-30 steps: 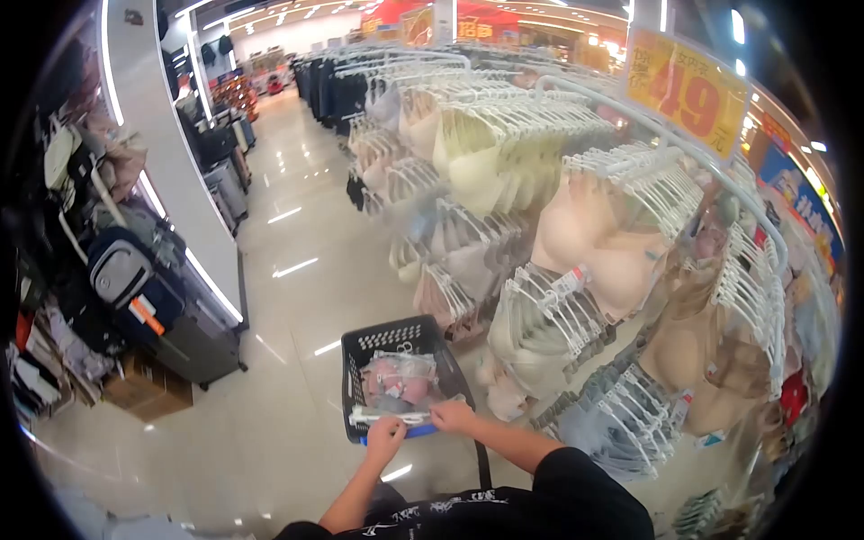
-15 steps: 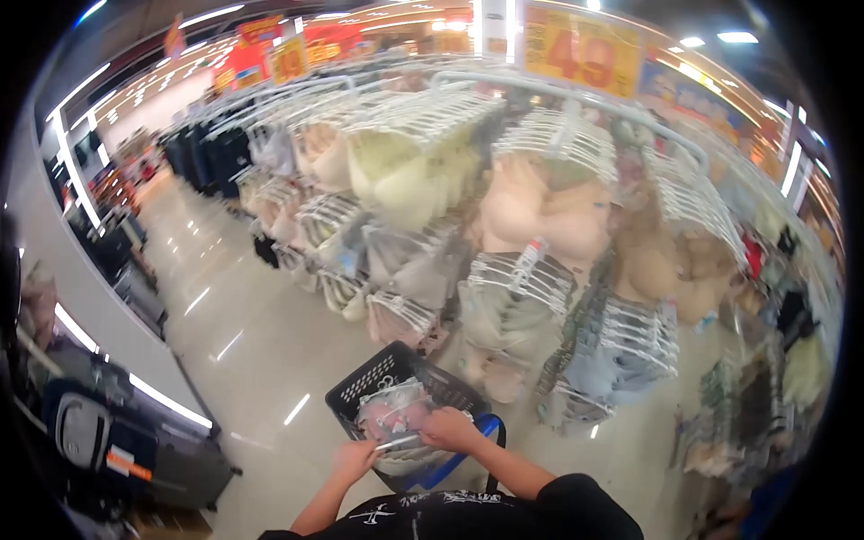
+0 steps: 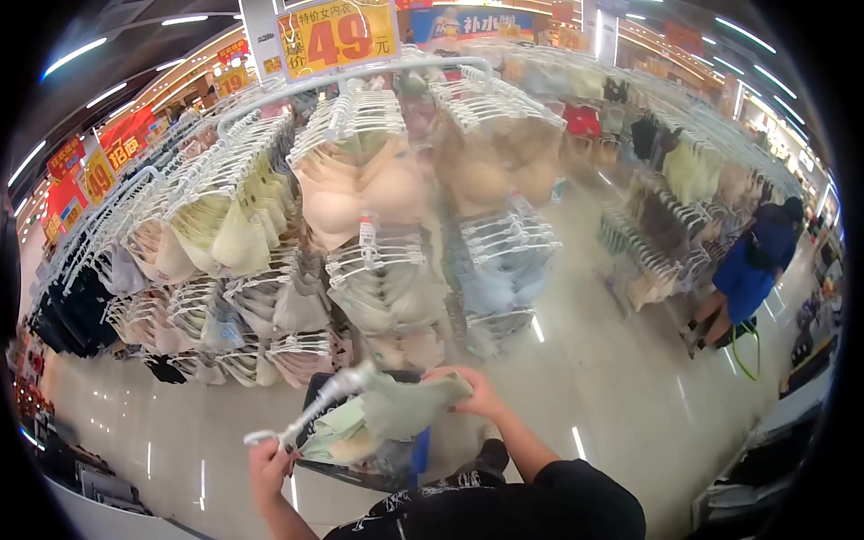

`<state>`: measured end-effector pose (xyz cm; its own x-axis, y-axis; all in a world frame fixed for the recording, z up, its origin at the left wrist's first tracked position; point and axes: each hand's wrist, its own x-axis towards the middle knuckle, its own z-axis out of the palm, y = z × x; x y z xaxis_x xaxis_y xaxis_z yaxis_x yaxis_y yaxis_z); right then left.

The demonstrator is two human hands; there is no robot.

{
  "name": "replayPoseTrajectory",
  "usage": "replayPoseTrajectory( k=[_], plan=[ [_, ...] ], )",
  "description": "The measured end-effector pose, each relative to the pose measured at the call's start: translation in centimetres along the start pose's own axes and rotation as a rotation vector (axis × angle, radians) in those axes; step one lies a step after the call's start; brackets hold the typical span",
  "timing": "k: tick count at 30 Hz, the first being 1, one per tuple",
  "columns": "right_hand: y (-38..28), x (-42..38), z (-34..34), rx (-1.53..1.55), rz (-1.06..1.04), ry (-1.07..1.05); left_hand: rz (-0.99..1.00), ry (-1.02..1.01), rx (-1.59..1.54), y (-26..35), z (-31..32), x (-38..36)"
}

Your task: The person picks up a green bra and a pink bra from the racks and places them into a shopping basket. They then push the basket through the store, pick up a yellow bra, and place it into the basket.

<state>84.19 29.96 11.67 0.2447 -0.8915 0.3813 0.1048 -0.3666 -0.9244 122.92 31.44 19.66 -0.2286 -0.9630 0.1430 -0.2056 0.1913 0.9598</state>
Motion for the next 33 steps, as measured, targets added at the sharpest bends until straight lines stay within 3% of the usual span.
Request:
replayPoseTrajectory(
  k=[3,5,9,11,13,16,18,20,26,29,33],
  plan=[
    [1.0,-0.9,0.6,0.366,0.201,0.175,-0.081,0.130,-0.224,-0.9,1.4,0.7],
    [5.0,-1.6,0.2,0.553,0.203,0.121,-0.103,0.226,-0.312,-1.3,2.6,0.8],
    [18.9,-4.0,1.6,0.299,0.309,0.334,-0.073,0.171,-0.462,-1.8,2.4,0.3],
    [16.7,-2.9,3.6,0.320,0.293,0.298,-0.079,0.129,-0.421,-1.8,2.4,0.1],
    [6.4,0.0,6.4,0.484,0.458,0.309,-0.103,0.089,-0.368,-1.4,2.7,0.1],
    [0.6,2.5,8.7,0.257,0.483,0.474,-0.143,0.100,-0.286,-0.7,2.8,0.0],
    [1.2,3.7,9.0,0.268,0.262,0.646,-0.174,0.133,-0.249,0.0,2.7,-0.6],
    [0.2,4.5,8.8,0.149,0.196,0.658,-0.143,0.125,-0.259,0.2,2.2,-1.0],
    [-1.9,6.6,6.6,-0.051,0.225,0.733,-0.125,0.069,-0.287,3.1,2.5,-1.3],
    [-2.2,6.2,5.4,0.191,0.252,0.559,-0.138,0.259,-0.374,2.2,3.2,-0.8],
    [-1.8,5.0,5.4,0.488,0.329,0.485,-0.166,0.285,-0.382,0.6,2.4,-0.1]
  ],
)
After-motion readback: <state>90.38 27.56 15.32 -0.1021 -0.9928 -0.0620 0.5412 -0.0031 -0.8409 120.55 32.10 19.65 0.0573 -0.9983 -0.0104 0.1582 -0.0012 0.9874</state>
